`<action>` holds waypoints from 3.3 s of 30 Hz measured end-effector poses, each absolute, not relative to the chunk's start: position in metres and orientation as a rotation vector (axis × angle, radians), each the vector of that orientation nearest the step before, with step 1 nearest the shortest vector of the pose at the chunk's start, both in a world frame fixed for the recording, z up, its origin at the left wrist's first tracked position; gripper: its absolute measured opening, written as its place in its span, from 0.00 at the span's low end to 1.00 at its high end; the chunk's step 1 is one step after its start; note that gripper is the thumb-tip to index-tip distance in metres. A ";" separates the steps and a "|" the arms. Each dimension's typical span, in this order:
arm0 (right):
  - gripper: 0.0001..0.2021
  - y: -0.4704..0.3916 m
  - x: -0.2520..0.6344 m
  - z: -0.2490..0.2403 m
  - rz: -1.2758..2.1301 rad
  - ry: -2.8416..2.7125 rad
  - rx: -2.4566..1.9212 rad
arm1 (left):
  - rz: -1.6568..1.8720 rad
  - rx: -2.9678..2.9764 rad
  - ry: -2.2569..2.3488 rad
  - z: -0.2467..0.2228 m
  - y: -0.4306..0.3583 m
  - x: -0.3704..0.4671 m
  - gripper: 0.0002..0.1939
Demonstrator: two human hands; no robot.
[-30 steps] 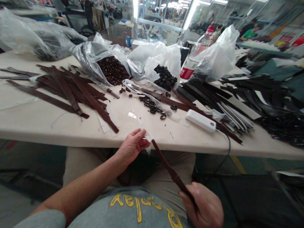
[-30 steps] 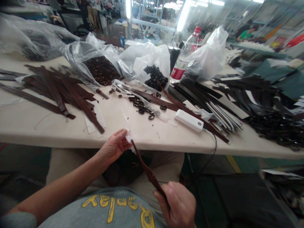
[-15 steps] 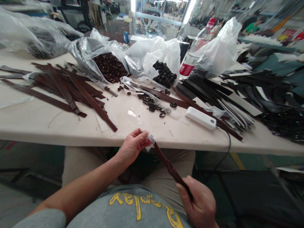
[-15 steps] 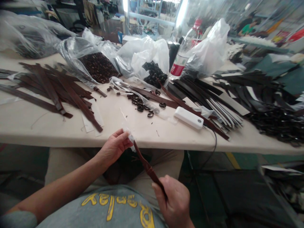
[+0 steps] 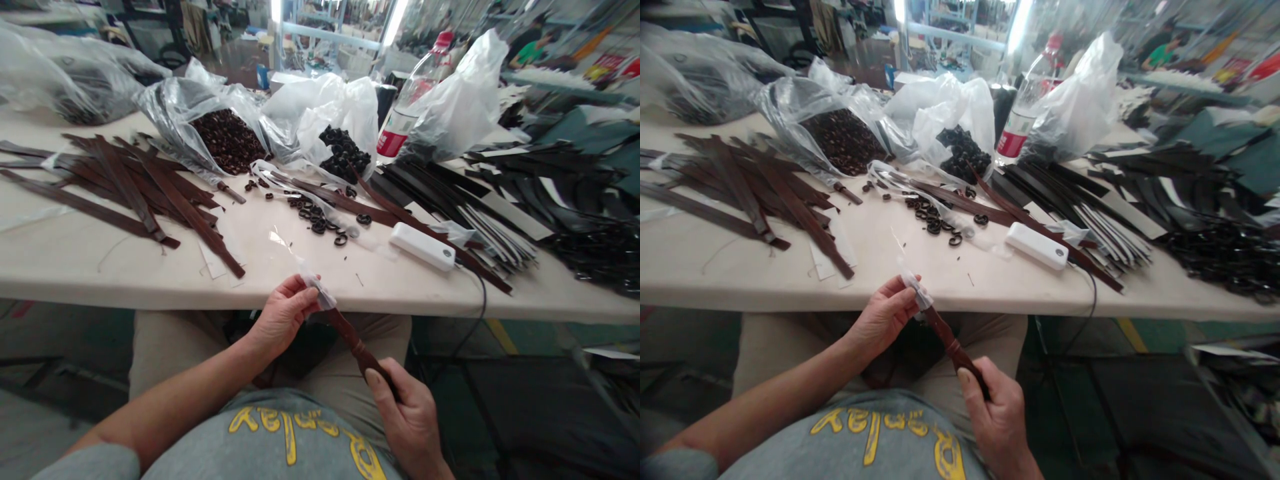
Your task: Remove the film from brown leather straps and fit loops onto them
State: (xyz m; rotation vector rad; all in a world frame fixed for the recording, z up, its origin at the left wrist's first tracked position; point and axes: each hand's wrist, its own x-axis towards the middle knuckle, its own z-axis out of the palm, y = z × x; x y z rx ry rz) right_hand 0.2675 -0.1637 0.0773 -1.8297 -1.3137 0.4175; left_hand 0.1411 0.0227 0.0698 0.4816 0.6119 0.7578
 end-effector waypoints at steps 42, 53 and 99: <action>0.14 -0.139 0.264 0.069 0.848 -1.157 -1.672 | 0.530 0.758 0.580 0.084 0.023 0.140 0.11; 0.12 -0.127 0.262 0.068 0.568 -1.273 -1.632 | 0.552 0.766 0.542 0.078 0.014 0.146 0.16; 0.11 -0.107 0.262 0.043 0.445 -1.431 -1.565 | 0.608 0.968 0.619 0.064 0.010 0.133 0.12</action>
